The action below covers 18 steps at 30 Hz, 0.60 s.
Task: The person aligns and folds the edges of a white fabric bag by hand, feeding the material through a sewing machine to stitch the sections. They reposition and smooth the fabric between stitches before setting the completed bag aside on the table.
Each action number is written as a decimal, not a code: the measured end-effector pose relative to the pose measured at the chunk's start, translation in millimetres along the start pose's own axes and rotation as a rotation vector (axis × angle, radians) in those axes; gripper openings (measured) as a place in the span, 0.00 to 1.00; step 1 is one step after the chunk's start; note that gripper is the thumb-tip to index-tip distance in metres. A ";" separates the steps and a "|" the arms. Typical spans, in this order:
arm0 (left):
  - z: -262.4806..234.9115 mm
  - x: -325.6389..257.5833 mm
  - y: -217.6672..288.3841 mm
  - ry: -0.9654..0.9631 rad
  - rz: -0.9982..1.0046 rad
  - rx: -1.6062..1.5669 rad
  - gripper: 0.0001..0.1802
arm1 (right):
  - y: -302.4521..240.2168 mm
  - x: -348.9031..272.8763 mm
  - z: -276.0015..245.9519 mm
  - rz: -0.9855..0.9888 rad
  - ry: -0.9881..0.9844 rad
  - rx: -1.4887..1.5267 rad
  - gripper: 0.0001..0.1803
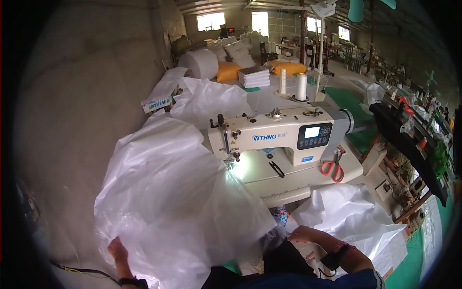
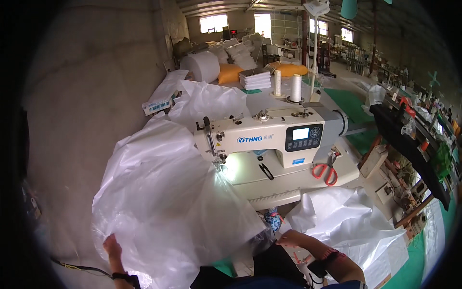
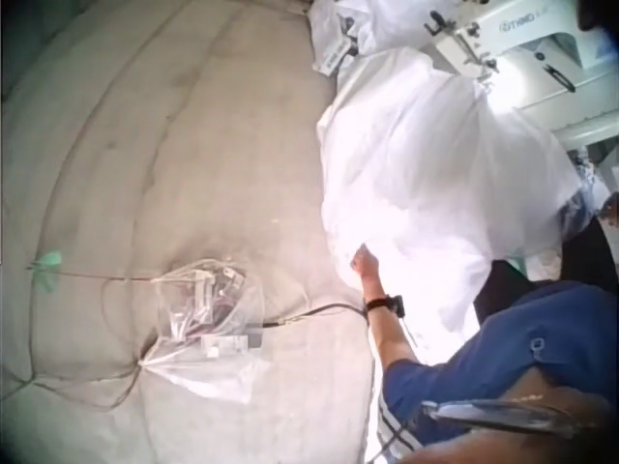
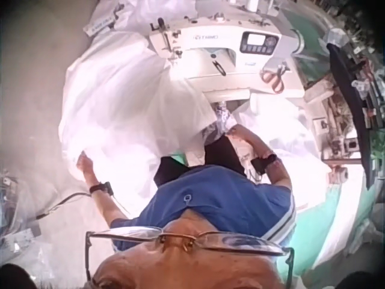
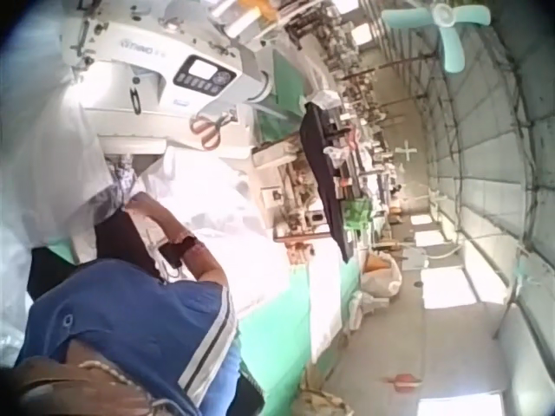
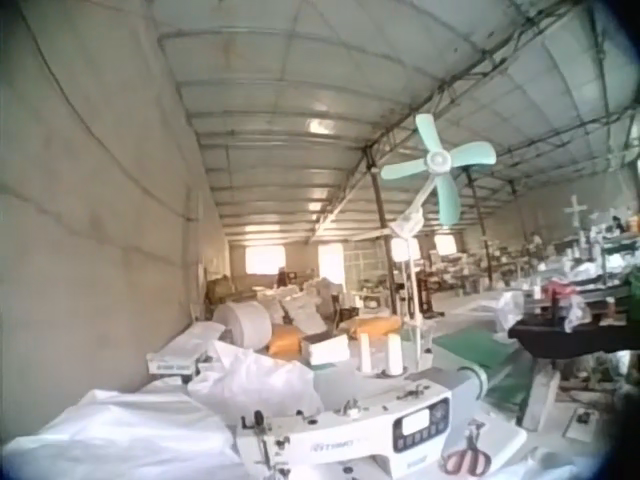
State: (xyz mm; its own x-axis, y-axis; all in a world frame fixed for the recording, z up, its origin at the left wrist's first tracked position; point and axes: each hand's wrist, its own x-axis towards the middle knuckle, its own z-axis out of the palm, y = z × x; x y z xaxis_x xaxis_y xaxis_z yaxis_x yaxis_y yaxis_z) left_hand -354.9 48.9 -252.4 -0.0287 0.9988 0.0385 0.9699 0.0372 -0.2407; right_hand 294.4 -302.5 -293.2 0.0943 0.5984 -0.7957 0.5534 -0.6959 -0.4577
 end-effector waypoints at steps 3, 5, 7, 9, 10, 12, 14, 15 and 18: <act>-31.7 11.4 5.0 0.011 0.102 -0.083 0.21 | 2.2 -1.7 6.7 0.159 0.073 0.242 0.29; -44.3 -0.5 60.4 0.084 0.040 -0.632 0.27 | -12.9 6.6 15.0 -0.272 0.478 0.584 0.32; -47.1 -5.3 127.4 0.110 0.135 -0.785 0.32 | -35.0 17.3 20.4 -0.484 0.443 0.642 0.35; -45.0 5.0 164.5 0.146 0.151 -0.770 0.31 | -62.8 28.3 28.9 -0.574 0.379 0.716 0.33; -41.1 16.5 177.6 0.186 0.207 -0.734 0.31 | -73.7 31.8 29.1 -0.645 0.317 0.777 0.31; -35.6 51.8 182.6 0.041 0.215 -0.666 0.30 | -89.2 35.2 29.8 -0.552 0.303 0.736 0.28; -29.8 87.6 179.0 -0.107 0.239 -0.583 0.29 | -97.4 36.6 34.0 -0.466 0.272 0.681 0.25; -28.2 104.0 177.5 -0.094 0.357 -0.457 0.28 | -99.2 36.7 37.7 -0.451 0.160 0.793 0.23; -28.9 143.3 179.7 -0.076 0.424 -0.419 0.26 | -105.1 43.0 49.8 -0.477 -0.007 0.915 0.21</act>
State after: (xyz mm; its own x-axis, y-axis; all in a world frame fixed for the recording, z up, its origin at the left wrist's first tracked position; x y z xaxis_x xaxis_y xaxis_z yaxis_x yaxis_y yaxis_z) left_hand -177.7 197.9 -262.1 0.3797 0.9237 -0.0504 0.9127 -0.3651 0.1835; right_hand 199.0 -223.4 -299.1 0.0234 0.8910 -0.4535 -0.3097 -0.4248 -0.8506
